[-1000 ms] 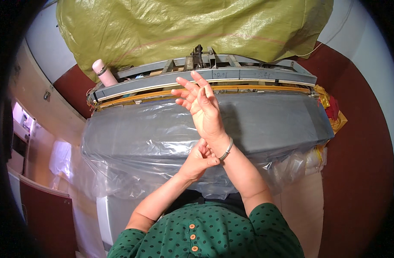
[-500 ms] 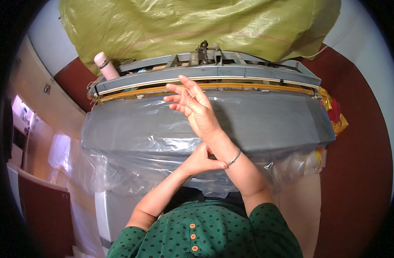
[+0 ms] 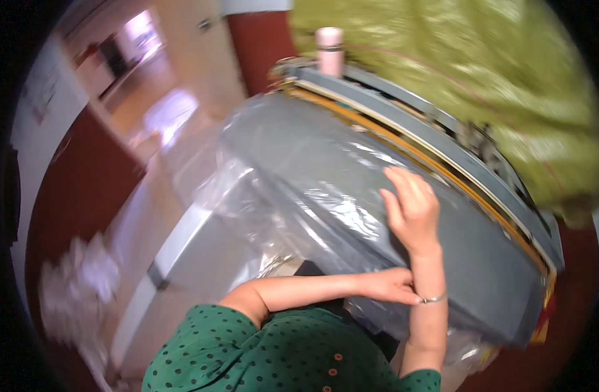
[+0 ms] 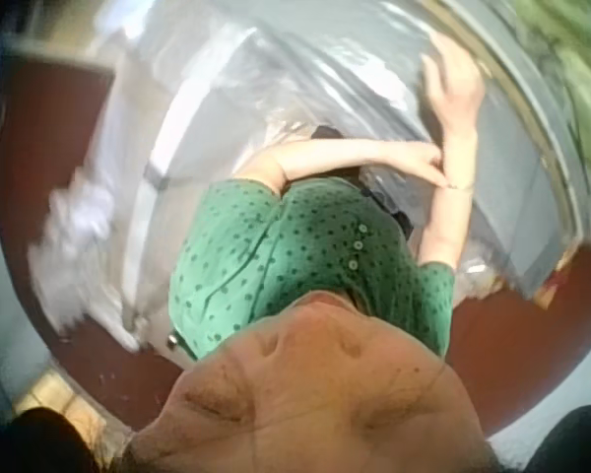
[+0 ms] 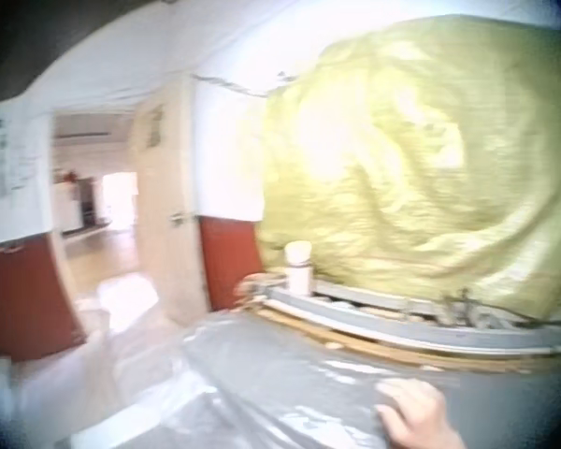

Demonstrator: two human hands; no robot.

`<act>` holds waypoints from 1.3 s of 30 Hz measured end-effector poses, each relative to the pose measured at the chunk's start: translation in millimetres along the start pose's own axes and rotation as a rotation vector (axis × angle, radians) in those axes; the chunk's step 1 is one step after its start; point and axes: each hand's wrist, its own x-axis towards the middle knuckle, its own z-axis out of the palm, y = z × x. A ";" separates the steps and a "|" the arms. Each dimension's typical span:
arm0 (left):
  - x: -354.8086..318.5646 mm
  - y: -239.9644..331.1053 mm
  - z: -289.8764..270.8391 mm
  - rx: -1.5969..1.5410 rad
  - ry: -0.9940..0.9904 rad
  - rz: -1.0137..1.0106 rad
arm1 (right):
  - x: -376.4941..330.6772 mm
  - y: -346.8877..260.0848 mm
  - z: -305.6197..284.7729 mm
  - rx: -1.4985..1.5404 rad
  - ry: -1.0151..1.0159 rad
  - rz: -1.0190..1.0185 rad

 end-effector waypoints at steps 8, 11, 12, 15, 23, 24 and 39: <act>-236.2 39.1 -64.2 0.630 1.083 0.186 | -51.7 62.2 37.8 -0.193 -0.626 0.217; -380.6 -3.2 -104.1 0.869 1.747 -0.103 | -60.4 84.5 35.3 -0.274 -0.680 0.229; -434.3 -20.1 -113.3 1.074 1.963 -0.258 | -62.6 94.2 30.7 -0.277 -0.667 0.240; -590.4 -61.4 -88.8 1.153 2.403 -0.789 | -56.4 94.3 25.5 -0.177 -0.600 0.274; -699.5 -107.1 19.4 0.857 2.669 -1.489 | -55.5 88.7 7.5 -0.105 -0.547 0.316; -693.2 -97.8 25.9 0.873 2.670 -1.501 | -54.9 88.4 7.4 -0.108 -0.546 0.299; -590.4 -1.7 17.4 0.502 2.320 0.084 | -19.5 19.2 8.4 0.145 -0.453 0.229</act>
